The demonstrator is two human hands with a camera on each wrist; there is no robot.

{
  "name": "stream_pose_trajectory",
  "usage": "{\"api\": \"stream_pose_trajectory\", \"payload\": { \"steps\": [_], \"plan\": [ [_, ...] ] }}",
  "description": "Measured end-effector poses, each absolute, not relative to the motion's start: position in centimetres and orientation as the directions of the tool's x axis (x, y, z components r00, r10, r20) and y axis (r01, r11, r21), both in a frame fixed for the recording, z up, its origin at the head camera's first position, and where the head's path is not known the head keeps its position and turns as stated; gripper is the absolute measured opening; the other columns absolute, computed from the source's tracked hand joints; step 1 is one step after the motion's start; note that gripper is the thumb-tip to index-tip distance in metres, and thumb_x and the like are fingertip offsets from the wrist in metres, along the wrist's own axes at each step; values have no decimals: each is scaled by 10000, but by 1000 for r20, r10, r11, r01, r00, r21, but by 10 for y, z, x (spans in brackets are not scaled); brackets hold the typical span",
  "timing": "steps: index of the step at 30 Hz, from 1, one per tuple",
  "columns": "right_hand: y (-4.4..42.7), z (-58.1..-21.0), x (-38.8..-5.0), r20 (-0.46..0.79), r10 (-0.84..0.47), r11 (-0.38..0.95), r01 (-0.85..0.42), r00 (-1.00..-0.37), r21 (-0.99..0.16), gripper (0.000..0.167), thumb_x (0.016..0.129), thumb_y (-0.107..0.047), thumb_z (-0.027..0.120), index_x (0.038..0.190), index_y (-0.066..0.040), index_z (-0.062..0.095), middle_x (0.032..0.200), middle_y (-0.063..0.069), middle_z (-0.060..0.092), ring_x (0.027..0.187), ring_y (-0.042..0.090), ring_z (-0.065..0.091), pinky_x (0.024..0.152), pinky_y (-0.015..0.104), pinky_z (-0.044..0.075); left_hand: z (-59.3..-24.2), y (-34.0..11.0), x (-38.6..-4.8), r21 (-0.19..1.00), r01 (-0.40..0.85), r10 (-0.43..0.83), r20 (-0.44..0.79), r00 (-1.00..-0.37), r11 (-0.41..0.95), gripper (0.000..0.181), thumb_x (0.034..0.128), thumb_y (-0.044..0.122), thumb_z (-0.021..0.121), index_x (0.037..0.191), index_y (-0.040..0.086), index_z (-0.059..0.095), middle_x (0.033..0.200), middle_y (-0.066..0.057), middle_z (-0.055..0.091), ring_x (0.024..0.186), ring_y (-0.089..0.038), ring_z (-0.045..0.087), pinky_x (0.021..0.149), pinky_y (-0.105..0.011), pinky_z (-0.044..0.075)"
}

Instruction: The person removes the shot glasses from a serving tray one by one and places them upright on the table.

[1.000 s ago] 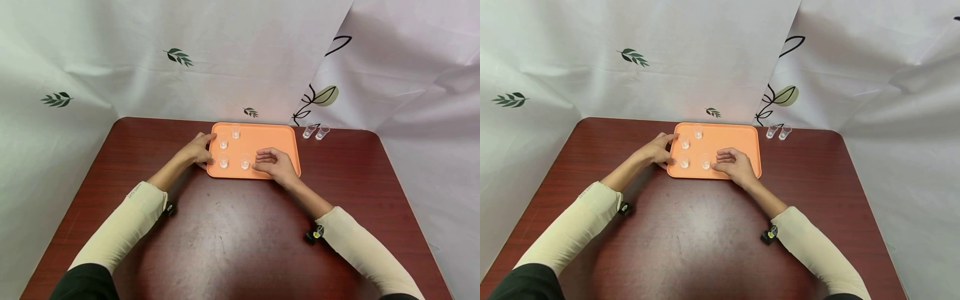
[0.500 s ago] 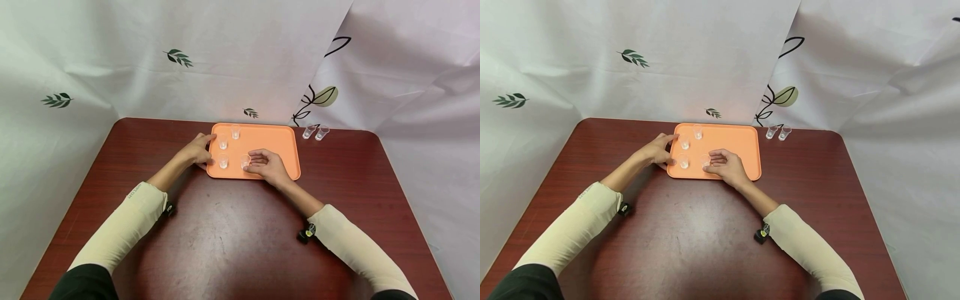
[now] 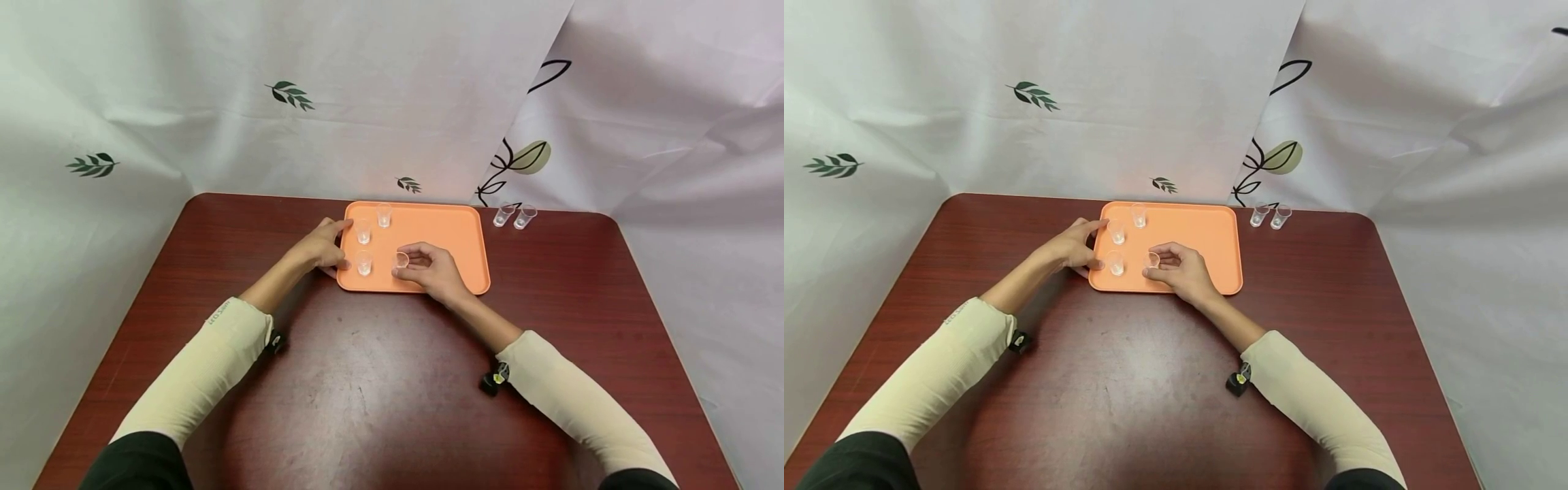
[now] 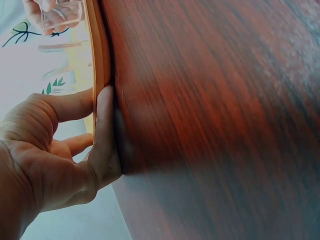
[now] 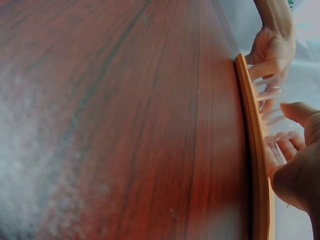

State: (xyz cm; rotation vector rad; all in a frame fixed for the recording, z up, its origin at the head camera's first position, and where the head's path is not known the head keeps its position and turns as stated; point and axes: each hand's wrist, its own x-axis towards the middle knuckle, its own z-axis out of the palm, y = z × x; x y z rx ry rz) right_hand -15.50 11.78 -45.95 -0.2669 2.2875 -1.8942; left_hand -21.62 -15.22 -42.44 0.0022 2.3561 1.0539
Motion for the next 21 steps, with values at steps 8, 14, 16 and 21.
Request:
{"api": "stream_pose_trajectory", "payload": {
  "steps": [8, 14, 16, 21],
  "plan": [
    [119, -460, -153, -6, -233, 183, -38, -972, -982, 444, 912, -1, 912, 1331, 42, 772, 1271, 258, 802, 1114, 199, 805, 940, 175, 687, -425, -152, -216, 693, -221, 218, -486, -846, 686, 1113, 921, -150, 791, 1824, 192, 240, 1731, -194, 263, 984, -347, 720, 654, -360, 746],
    [123, -461, -151, -2, -230, 189, -43, -973, -981, 442, 910, -12, 918, 1327, 39, 778, 1255, 250, 809, 1119, 226, 805, 947, 174, 684, -424, -152, -216, 690, -218, 223, -490, -843, 690, 1109, 922, -145, 791, 1825, 181, 234, 1739, -206, 256, 983, -341, 716, 649, -359, 744],
    [124, -461, -150, -1, -232, 190, -44, -973, -981, 442, 911, -13, 918, 1327, 37, 778, 1255, 249, 810, 1120, 229, 805, 948, 180, 686, -424, -152, -216, 686, -217, 222, -491, -842, 695, 1107, 926, -137, 794, 1825, 183, 232, 1739, -208, 257, 979, -343, 719, 649, -361, 744],
    [130, -461, -149, -5, -230, 189, -39, -973, -981, 433, 919, -18, 913, 1327, 31, 777, 1263, 242, 811, 1079, 139, 803, 945, 187, 692, -424, -152, -217, 682, -215, 216, -488, -846, 699, 1108, 924, -133, 797, 1824, 195, 240, 1729, -194, 268, 1024, -360, 715, 657, -362, 746]
  ]
}}
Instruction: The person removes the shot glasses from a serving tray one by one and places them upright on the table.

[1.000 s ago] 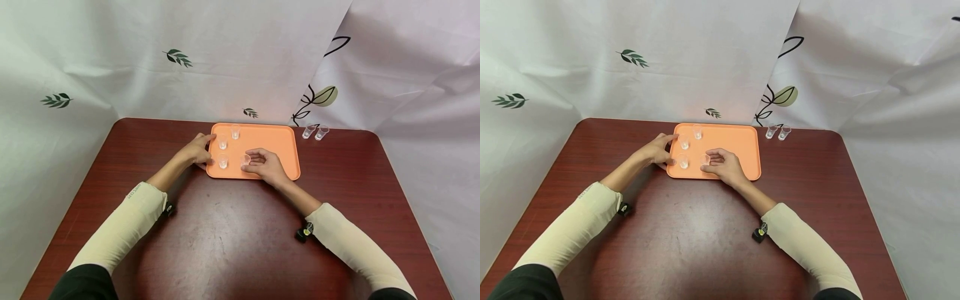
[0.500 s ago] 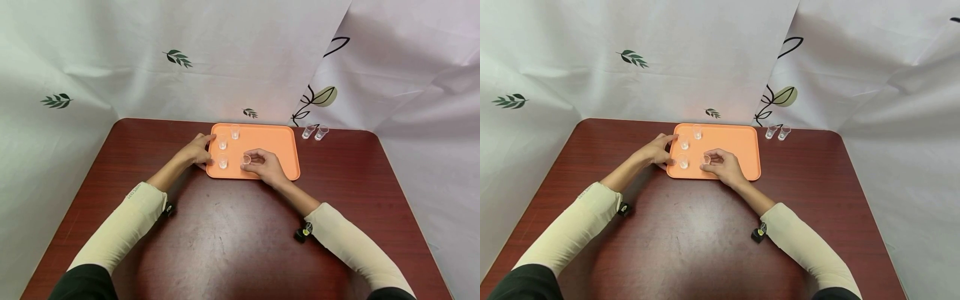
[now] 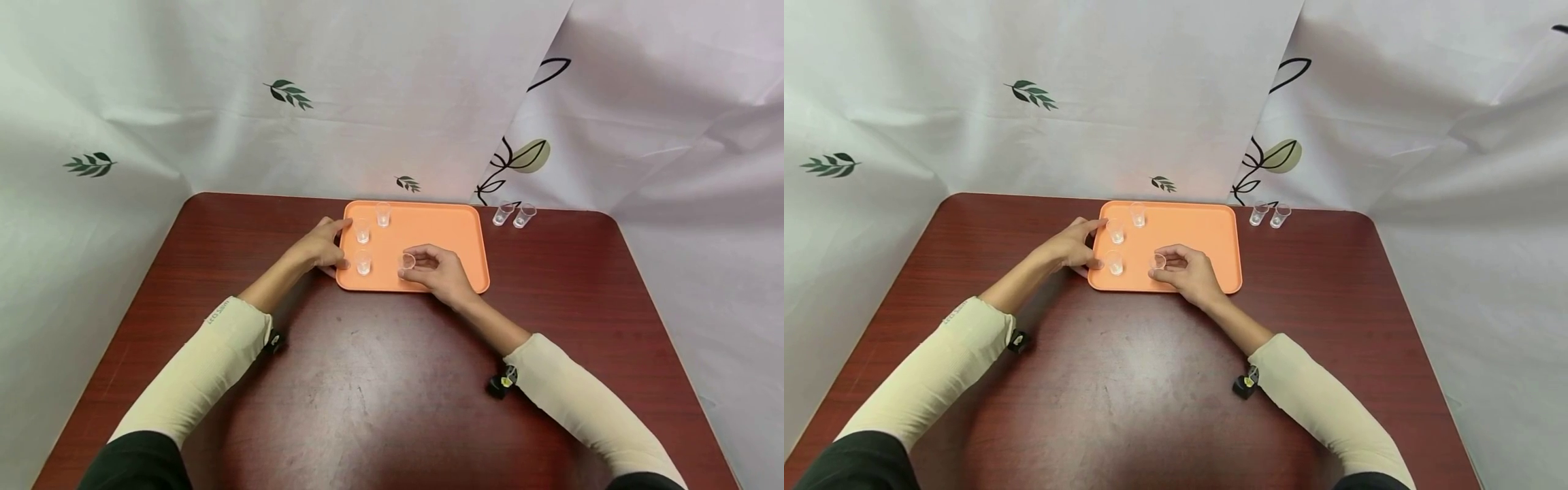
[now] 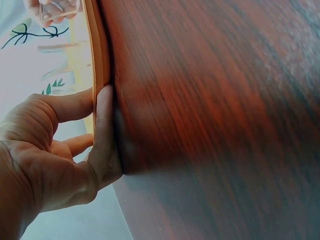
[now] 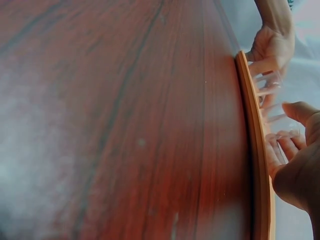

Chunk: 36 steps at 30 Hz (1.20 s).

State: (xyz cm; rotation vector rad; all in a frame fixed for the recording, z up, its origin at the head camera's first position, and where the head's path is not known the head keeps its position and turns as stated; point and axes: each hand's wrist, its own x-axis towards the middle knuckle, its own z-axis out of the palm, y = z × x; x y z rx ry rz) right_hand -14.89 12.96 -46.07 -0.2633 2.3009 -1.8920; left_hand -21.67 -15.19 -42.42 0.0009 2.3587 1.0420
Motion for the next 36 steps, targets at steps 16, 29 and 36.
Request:
{"api": "stream_pose_trajectory", "payload": {
  "steps": [16, 29, 36],
  "plan": [
    [154, -458, -147, 18, -195, 160, -50, -981, -986, 444, 924, 30, 892, 1343, 78, 754, 1276, 307, 780, 1009, 41, 781, 945, 173, 689, -426, -153, -218, 683, -222, 211, -490, -846, 695, 1125, 914, -149, 796, 1825, 209, 241, 1756, -190, 252, 980, -350, 722, 652, -369, 747],
    [179, -453, -145, 14, -142, 134, -33, -990, -990, 446, 917, 40, 894, 1335, 93, 749, 1232, 278, 793, 959, 33, 799, 896, 169, 693, -424, -152, -217, 688, -227, 209, -489, -847, 689, 1116, 912, -147, 799, 1822, 201, 254, 1719, -204, 281, 1043, -361, 702, 647, -365, 745],
    [193, -451, -143, 15, -111, 117, -28, -994, -993, 448, 922, 44, 884, 1342, 101, 739, 1112, 39, 829, 955, 35, 805, 893, 168, 693, -425, -152, -218, 694, -232, 209, -489, -847, 682, 1114, 918, -147, 798, 1823, 206, 251, 1722, -193, 280, 984, -345, 718, 654, -366, 747]
  ]
}}
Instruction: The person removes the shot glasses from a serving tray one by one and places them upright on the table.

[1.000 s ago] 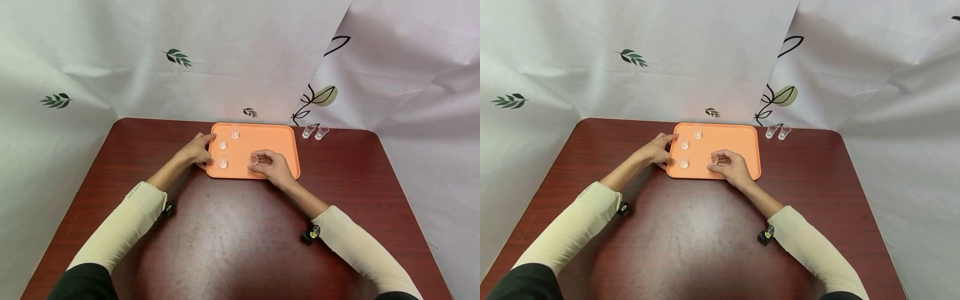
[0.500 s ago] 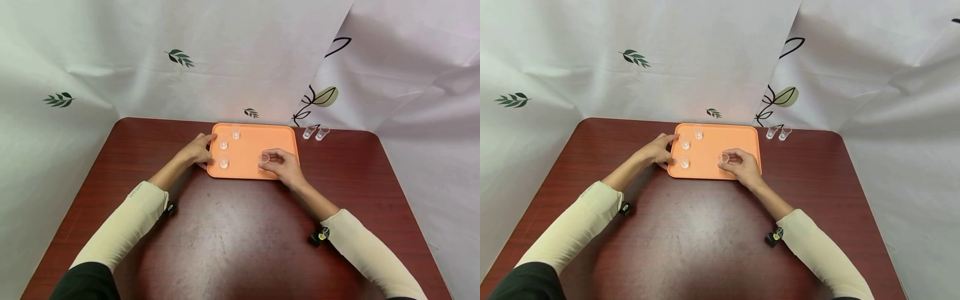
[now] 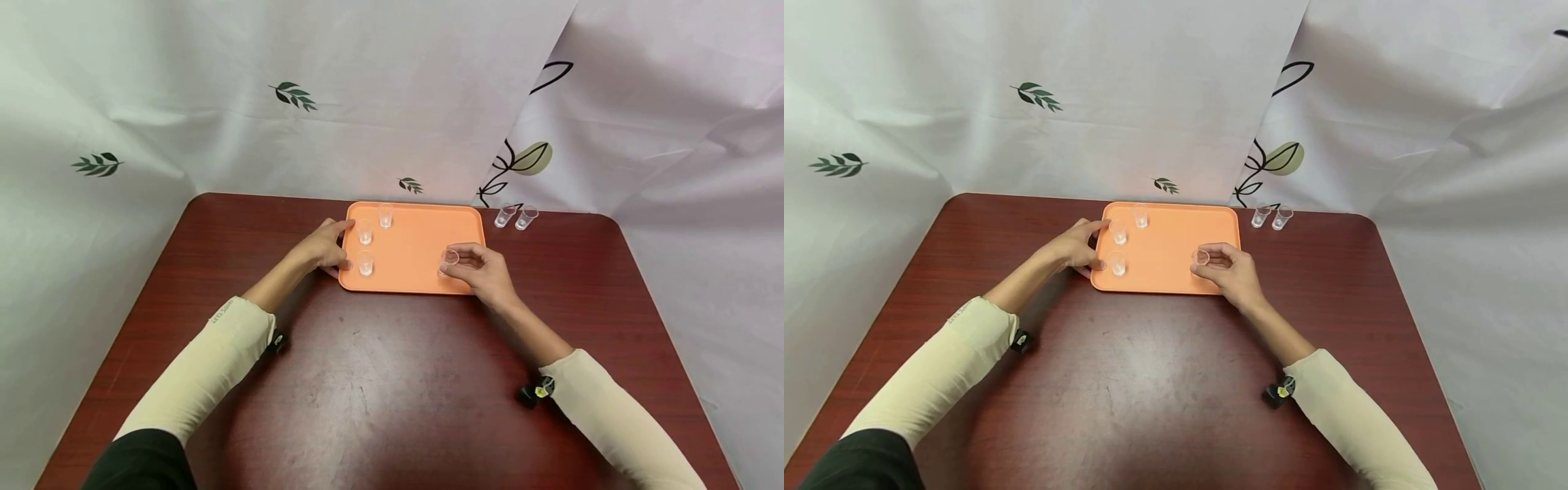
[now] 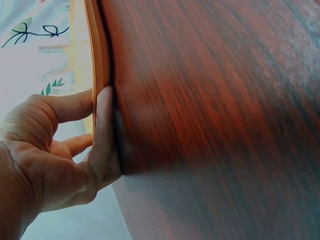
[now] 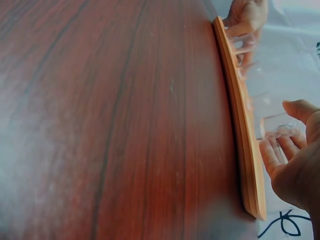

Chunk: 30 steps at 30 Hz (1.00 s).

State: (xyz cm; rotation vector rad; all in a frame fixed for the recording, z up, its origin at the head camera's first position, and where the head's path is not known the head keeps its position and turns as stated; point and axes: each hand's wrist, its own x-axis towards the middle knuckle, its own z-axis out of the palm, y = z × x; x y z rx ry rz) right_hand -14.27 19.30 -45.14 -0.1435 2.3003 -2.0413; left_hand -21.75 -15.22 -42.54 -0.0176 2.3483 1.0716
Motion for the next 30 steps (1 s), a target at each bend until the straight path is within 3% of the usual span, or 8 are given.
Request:
{"api": "stream_pose_trajectory", "payload": {
  "steps": [5, 15, 30],
  "plan": [
    [204, -449, -140, 14, -77, 125, -24, -997, -992, 442, 935, 10, 890, 1340, 100, 738, 1054, -89, 818, 959, 26, 802, 886, 150, 682, -425, -152, -217, 692, -232, 211, -491, -845, 684, 1116, 919, -151, 794, 1824, 203, 244, 1719, -204, 279, 988, -342, 717, 653, -367, 747],
    [223, -445, -140, 36, -17, 151, -38, -999, -988, 445, 945, 3, 881, 1354, 104, 738, 1033, -165, 814, 959, 4, 788, 878, 134, 679, -424, -152, -216, 691, -231, 210, -490, -846, 685, 1119, 917, -151, 805, 1823, 196, 248, 1714, -199, 278, 973, -331, 713, 658, -353, 746],
    [243, -441, -143, 98, 57, 98, -92, -994, -991, 457, 931, 94, 854, 1352, 178, 697, 1025, -143, 842, 953, -5, 800, 885, 151, 694, -426, -153, -218, 685, -211, 217, -482, -849, 697, 1107, 911, -159, 777, 1821, 180, 245, 1739, -202, 249, 920, -311, 710, 628, -344, 736]
  ]
}}
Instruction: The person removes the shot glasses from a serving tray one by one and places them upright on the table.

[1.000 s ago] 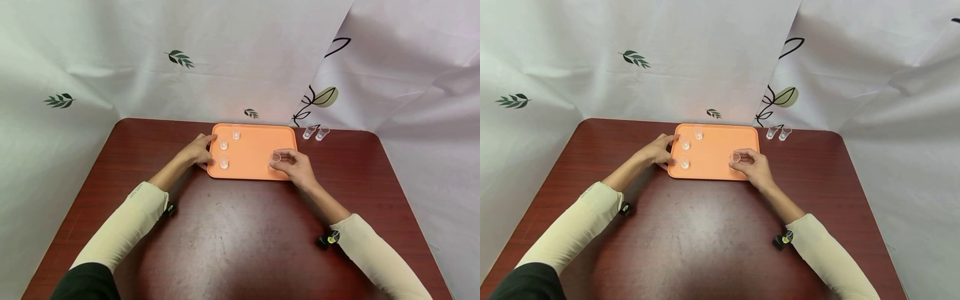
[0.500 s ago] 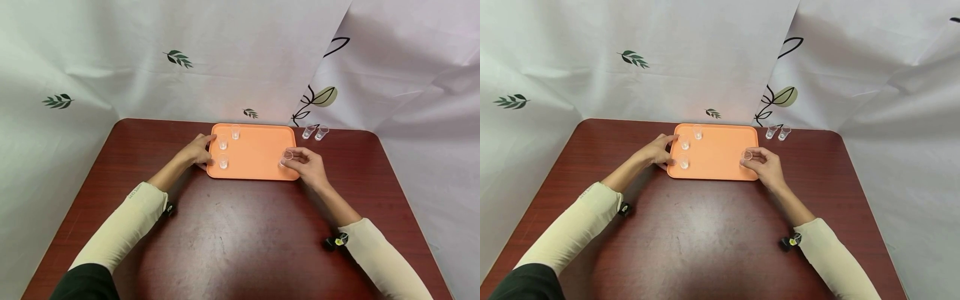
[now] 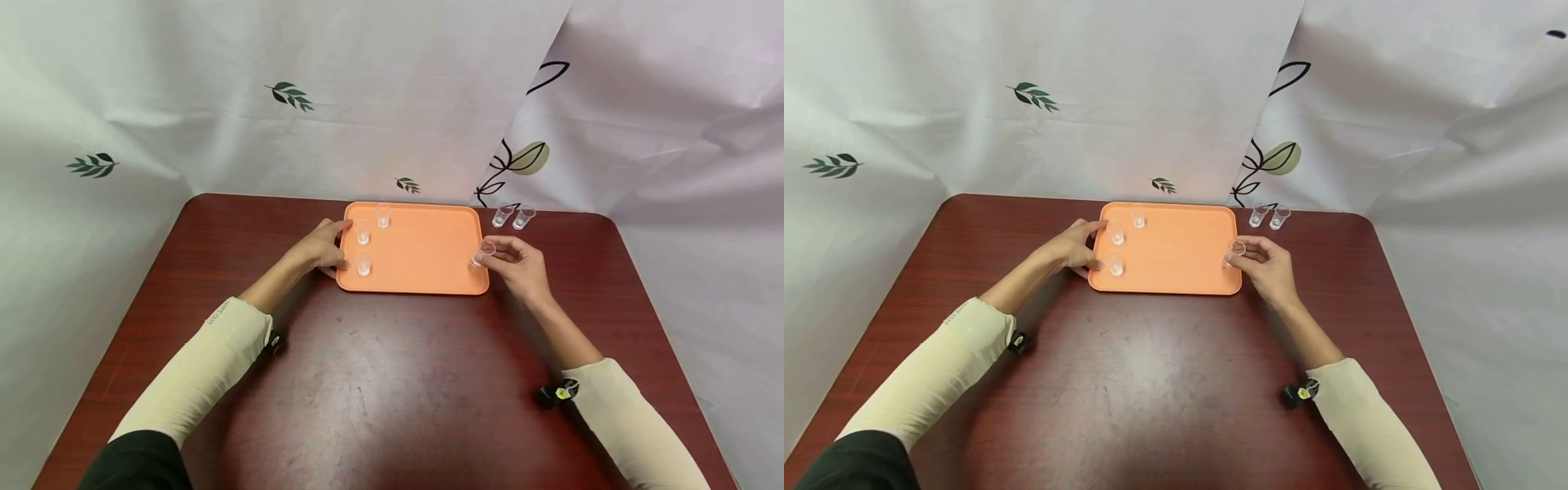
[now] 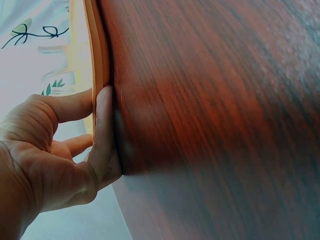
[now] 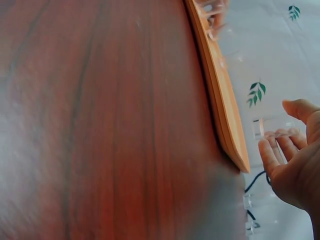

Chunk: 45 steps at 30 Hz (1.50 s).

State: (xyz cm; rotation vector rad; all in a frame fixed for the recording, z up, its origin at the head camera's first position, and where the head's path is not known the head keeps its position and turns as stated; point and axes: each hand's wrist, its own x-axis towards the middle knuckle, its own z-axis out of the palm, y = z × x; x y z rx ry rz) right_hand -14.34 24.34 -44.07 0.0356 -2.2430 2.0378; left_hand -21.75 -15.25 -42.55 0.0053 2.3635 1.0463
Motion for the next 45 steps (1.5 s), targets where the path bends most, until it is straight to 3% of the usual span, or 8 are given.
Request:
{"api": "stream_pose_trajectory", "payload": {
  "steps": [9, 18, 25, 34, 41, 45],
  "plan": [
    [262, -440, -151, 99, 129, 41, -95, -987, -995, 449, 923, 118, 852, 1338, 185, 692, 1001, -116, 855, 931, 10, 814, 873, 142, 691, -424, -151, -217, 684, -215, 216, -487, -846, 697, 1115, 912, -164, 783, 1822, 185, 243, 1730, -197, 253, 898, -299, 715, 631, -342, 737],
    [279, -442, -157, 62, 176, 47, -55, -982, -997, 334, 909, 84, 878, 1211, -40, 805, 984, -122, 853, 929, 4, 809, 850, 122, 684, -424, -150, -216, 697, -226, 220, -489, -844, 680, 1110, 923, -157, 787, 1824, 189, 238, 1706, -206, 271, 963, -325, 720, 658, -363, 747],
    [293, -445, -163, 31, 236, 65, -16, -971, -998, 441, 905, 47, 898, 1312, 113, 744, 955, -137, 834, 924, 5, 774, 815, 85, 662, -425, -151, -216, 687, -226, 212, -491, -845, 691, 1107, 930, -146, 794, 1824, 197, 239, 1706, -197, 278, 943, -316, 711, 656, -355, 745],
    [313, -446, -172, -27, 309, 39, 41, -951, -998, 378, 908, 56, 882, 1268, 36, 771, 929, -150, 822, 921, -4, 753, 790, 76, 655, -426, -151, -217, 686, -216, 212, -482, -850, 695, 1110, 910, -163, 781, 1821, 178, 245, 1707, -199, 263, 915, -303, 703, 623, -328, 734],
    [325, -449, -180, -41, 341, -14, 38, -939, -999, 420, 902, 71, 881, 1301, 75, 749, 925, -114, 828, 908, -9, 776, 787, 96, 670, -424, -151, -217, 687, -210, 214, -478, -852, 696, 1099, 910, -160, 772, 1819, 176, 255, 1735, -206, 253, 925, -315, 706, 616, -343, 732],
    [331, -451, -184, -56, 351, -10, 56, -935, -998, 406, 914, 61, 879, 1302, 42, 760, 931, -122, 821, 900, -24, 777, 786, 98, 671, -424, -150, -217, 680, -211, 211, -482, -850, 702, 1098, 912, -161, 772, 1819, 176, 252, 1730, -205, 252, 922, -315, 707, 616, -336, 731]
  ]
}}
